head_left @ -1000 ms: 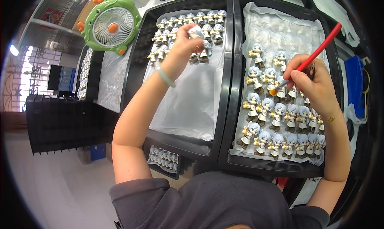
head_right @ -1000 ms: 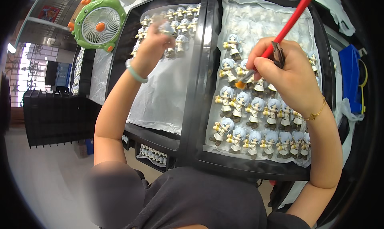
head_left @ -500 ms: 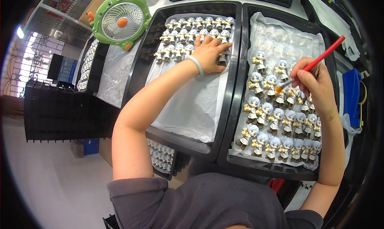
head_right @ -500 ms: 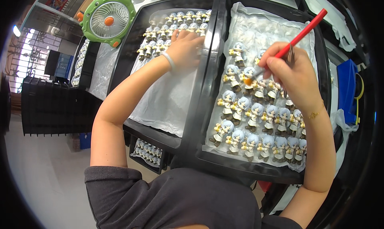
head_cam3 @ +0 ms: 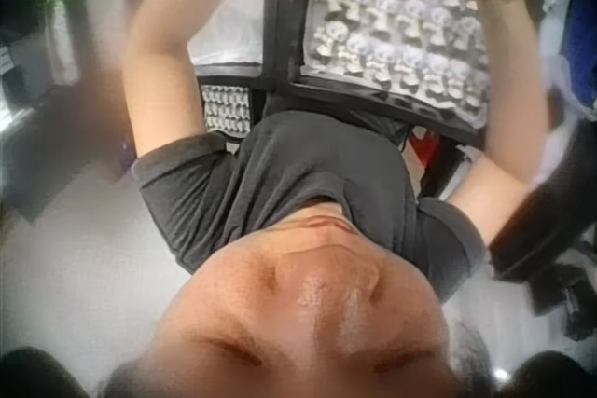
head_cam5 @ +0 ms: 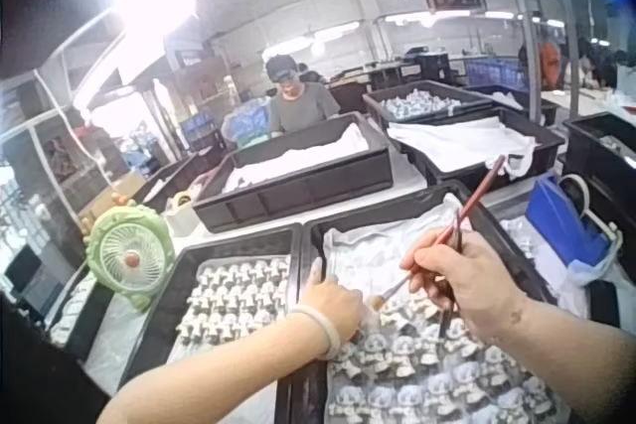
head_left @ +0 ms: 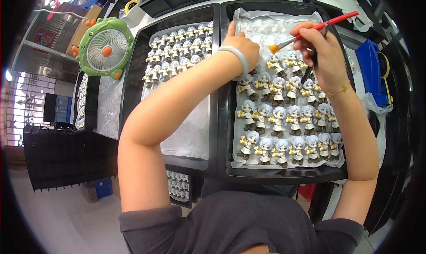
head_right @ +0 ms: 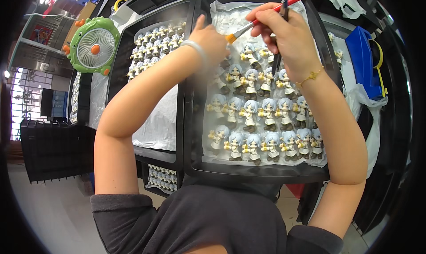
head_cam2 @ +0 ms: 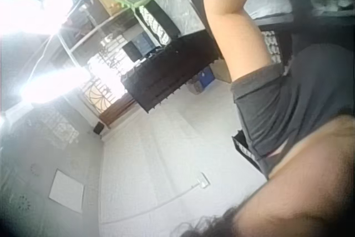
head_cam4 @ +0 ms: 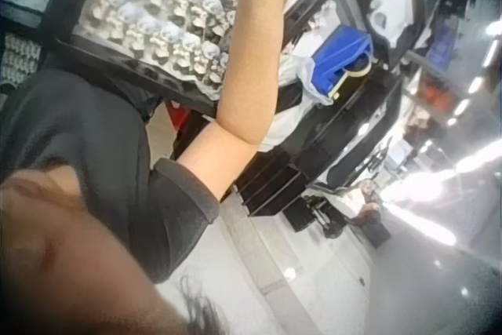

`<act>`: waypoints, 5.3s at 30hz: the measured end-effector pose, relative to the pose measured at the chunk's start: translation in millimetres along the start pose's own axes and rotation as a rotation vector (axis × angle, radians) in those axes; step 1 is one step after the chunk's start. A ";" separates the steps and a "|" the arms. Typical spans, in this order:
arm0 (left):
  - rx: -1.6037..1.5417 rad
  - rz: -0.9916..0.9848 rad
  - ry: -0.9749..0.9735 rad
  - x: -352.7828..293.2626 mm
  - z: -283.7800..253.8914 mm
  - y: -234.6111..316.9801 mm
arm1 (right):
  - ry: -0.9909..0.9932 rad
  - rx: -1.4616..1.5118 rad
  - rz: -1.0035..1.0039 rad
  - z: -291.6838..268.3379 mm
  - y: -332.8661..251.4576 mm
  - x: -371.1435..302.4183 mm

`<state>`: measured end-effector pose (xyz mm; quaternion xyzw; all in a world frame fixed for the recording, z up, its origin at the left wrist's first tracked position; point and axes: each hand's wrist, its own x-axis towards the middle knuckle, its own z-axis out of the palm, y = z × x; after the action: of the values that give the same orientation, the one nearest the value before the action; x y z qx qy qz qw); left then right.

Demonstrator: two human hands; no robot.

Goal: The person picks up small figurines from a tray and paints details on them using a red-handled brush. They handle the figurines one at a time, applying paint to specific areas before placing them back into the tray. The process is repetitive and focused on the finishing touches of the small items.

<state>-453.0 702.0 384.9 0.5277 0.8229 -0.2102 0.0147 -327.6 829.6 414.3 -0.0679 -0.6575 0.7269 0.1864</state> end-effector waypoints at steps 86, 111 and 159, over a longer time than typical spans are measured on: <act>-0.127 -0.360 0.334 -180.4 79.0 -105.8 | -0.120 0.053 0.064 14.2 -17.4 -15.8; -2.183 0.186 0.117 -117.4 -8.3 -16.0 | 0.015 0.110 -0.045 3.5 -11.2 -10.4; -0.507 -0.084 0.673 -160.4 3.4 -67.7 | -0.078 -0.009 0.058 8.9 6.6 -13.7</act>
<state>-441.9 538.4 443.7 0.5126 0.8282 0.1823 -0.1342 -319.2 816.0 406.9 -0.0594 -0.6652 0.7311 0.1394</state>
